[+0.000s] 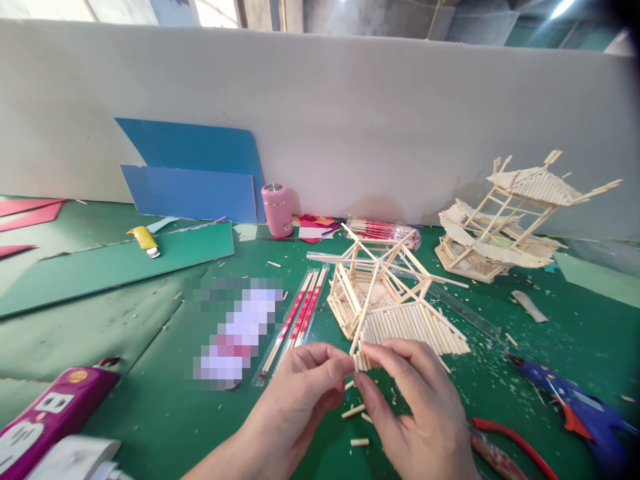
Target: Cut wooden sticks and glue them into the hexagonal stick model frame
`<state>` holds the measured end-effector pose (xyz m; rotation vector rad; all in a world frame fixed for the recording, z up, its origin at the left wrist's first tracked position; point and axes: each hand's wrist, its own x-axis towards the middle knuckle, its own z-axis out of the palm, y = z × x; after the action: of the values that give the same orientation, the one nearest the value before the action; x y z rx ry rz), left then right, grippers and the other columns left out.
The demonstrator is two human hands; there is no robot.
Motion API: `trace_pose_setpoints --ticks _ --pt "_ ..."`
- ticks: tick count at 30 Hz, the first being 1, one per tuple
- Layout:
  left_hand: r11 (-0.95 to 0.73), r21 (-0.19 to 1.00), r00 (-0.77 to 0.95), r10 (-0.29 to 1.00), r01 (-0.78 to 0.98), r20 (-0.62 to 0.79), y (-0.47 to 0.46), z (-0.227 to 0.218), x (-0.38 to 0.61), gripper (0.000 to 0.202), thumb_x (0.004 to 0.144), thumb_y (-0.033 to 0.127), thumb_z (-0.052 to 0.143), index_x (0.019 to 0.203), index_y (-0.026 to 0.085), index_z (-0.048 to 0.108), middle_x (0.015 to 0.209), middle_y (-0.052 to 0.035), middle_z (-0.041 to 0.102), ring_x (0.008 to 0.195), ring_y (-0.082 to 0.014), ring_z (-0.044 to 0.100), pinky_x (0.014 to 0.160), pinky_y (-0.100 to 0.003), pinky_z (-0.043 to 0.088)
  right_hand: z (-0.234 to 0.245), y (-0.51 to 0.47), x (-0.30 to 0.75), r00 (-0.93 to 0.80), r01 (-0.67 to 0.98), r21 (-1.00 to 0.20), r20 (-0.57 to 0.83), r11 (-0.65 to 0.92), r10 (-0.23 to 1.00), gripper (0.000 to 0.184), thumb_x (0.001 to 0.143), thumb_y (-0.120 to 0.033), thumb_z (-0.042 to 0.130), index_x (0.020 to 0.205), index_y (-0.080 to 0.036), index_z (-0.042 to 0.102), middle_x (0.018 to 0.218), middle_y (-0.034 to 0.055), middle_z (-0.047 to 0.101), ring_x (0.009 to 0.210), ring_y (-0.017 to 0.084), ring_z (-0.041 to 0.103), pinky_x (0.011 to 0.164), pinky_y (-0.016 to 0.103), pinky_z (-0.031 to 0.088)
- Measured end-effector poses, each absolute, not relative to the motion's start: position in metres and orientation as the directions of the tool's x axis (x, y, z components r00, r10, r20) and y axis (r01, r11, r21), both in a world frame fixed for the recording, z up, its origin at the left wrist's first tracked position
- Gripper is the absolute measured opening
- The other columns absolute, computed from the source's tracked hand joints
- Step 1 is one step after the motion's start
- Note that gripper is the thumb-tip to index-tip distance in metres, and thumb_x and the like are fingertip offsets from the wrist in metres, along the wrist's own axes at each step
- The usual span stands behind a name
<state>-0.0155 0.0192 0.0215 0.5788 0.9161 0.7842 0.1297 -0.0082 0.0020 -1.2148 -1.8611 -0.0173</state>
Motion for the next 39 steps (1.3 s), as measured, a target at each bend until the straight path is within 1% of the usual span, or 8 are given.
trace_pose_setpoints --ticks 6,13,19,22,30,35,39 --pt "0.609 0.713 0.349 0.79 -0.347 -0.505 0.0195 0.0245 -0.015 0.015 0.06 0.025 0.072 0.057 0.013 0.064 0.051 0.0028 0.052 0.051 -0.0071 0.042 0.055 -0.02 0.034 0.0027 -0.0095 0.1305 -0.121 0.737 -0.429 0.677 0.523 0.726 0.027 0.075 -0.011 0.061 0.102 -0.015 0.058 0.087 0.008 0.056 0.078 0.019 0.054 0.063 0.033 0.047" --pt "0.592 0.735 0.386 0.796 -0.331 -0.467 0.0197 0.0222 -0.0158 0.017 0.063 0.027 0.073 0.059 0.013 0.064 0.054 0.0025 0.053 0.052 -0.0076 0.042 0.057 -0.022 0.035 0.0077 -0.0089 0.1258 -0.081 0.729 -0.454 0.686 0.513 0.723 0.021 0.076 -0.01 0.058 0.098 -0.012 0.06 0.084 0.0088 0.056 0.075 0.019 0.053 0.061 0.034 0.046" --pt "0.597 0.728 0.397 0.792 -0.337 -0.464 0.0205 0.0214 -0.0146 0.018 0.064 0.027 0.073 0.057 0.014 0.062 0.053 0.0031 0.051 0.052 -0.0083 0.042 0.056 -0.023 0.034 0.0065 -0.0083 0.1272 -0.086 0.732 -0.444 0.693 0.517 0.716 0.025 0.076 -0.01 0.058 0.101 -0.013 0.058 0.086 0.0083 0.055 0.076 0.019 0.054 0.061 0.034 0.047" --pt "0.587 0.734 0.396 0.798 -0.341 -0.454 0.0193 0.0206 -0.0148 0.018 0.065 0.027 0.072 0.058 0.014 0.062 0.052 0.0037 0.05 0.051 -0.0078 0.041 0.056 -0.023 0.033 0.0044 -0.008 0.1294 -0.114 0.738 -0.426 0.685 0.523 0.719 0.026 0.076 -0.011 0.059 0.102 -0.014 0.057 0.087 0.0083 0.055 0.077 0.019 0.054 0.062 0.034 0.047" --pt "0.582 0.739 0.39 0.801 -0.338 -0.453 0.0191 0.022 -0.0138 0.019 0.065 0.027 0.073 0.057 0.014 0.061 0.051 0.004 0.049 0.05 -0.0074 0.04 0.055 -0.022 0.033 0.0079 -0.0109 0.127 -0.08 0.715 -0.464 0.689 0.523 0.72 0.024 0.076 -0.009 0.057 0.1 -0.012 0.058 0.085 0.0093 0.055 0.075 0.02 0.053 0.061 0.036 0.046" --pt "0.577 0.741 0.385 0.806 -0.343 -0.45 0.0174 0.0218 -0.0137 0.019 0.065 0.026 0.072 0.057 0.014 0.061 0.051 0.0043 0.049 0.049 -0.0068 0.038 0.054 -0.021 0.032 0.0061 -0.0105 0.1297 -0.123 0.726 -0.437 0.678 0.531 0.725 0.03 0.075 -0.01 0.059 0.105 -0.014 0.056 0.088 0.0089 0.054 0.079 0.02 0.053 0.063 0.035 0.048" --pt "0.573 0.742 0.386 0.809 -0.347 -0.444 0.018 0.0216 -0.0141 0.02 0.066 0.026 0.072 0.056 0.014 0.06 0.051 0.0044 0.048 0.049 -0.0066 0.037 0.053 -0.021 0.032 0.0041 -0.01 0.1312 -0.123 0.729 -0.435 0.676 0.529 0.726 0.029 0.076 -0.012 0.059 0.105 -0.014 0.056 0.088 0.0086 0.054 0.079 0.019 0.053 0.062 0.035 0.048"
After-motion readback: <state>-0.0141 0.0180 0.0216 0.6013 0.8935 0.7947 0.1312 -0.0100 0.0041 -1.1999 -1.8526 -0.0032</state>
